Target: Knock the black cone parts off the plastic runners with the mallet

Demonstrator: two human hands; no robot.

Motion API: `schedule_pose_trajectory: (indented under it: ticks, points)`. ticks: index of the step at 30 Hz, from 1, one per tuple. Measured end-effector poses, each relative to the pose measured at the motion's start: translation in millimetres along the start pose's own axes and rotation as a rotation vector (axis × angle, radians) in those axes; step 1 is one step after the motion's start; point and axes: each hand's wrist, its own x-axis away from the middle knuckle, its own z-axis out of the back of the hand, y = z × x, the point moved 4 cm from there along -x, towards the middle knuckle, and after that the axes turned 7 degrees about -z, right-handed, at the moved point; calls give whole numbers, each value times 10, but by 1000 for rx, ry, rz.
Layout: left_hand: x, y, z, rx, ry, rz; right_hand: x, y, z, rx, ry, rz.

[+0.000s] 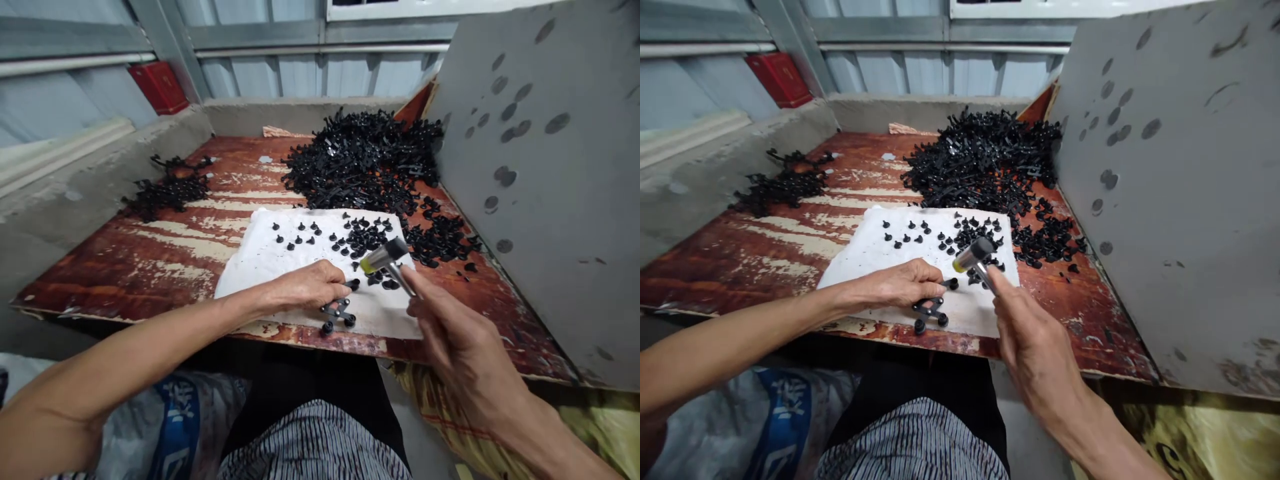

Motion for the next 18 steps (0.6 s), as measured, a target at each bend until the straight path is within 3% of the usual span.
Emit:
schedule_pose_trajectory:
  ticks: [2,5,7,8,10,13,14,15,18]
  points:
    - [72,54,-86,31,-55,-99,-40,13,-37,-204,19,-109]
    - [184,155,-222,38,-136,-249,-53,-26,-234,-632,-220,-331]
    - [252,184,-254,-10,-136,-299,-32,-103,-346,-920,-376,-476]
    - [285,181,-238,-39,-101,-305,-26,-137,-369,-1013,-395,-536]
    - [361,142,-132,-92,56,-285,-34,-173,-365,-1068,-343,-619]
    - [508,37,123,-138,401,-198,-66,-155,-308,-982,-182,-699]
    - [549,-2,182,-129,460,-166,-75,-147,-298,-961,-143,-714]
    - [576,-39,212,-103,468,-136,-82,-141,-299,-952,-116,-726]
    - [582,-99,164,1,353,-98,-95,-169,-354,-971,-95,-720]
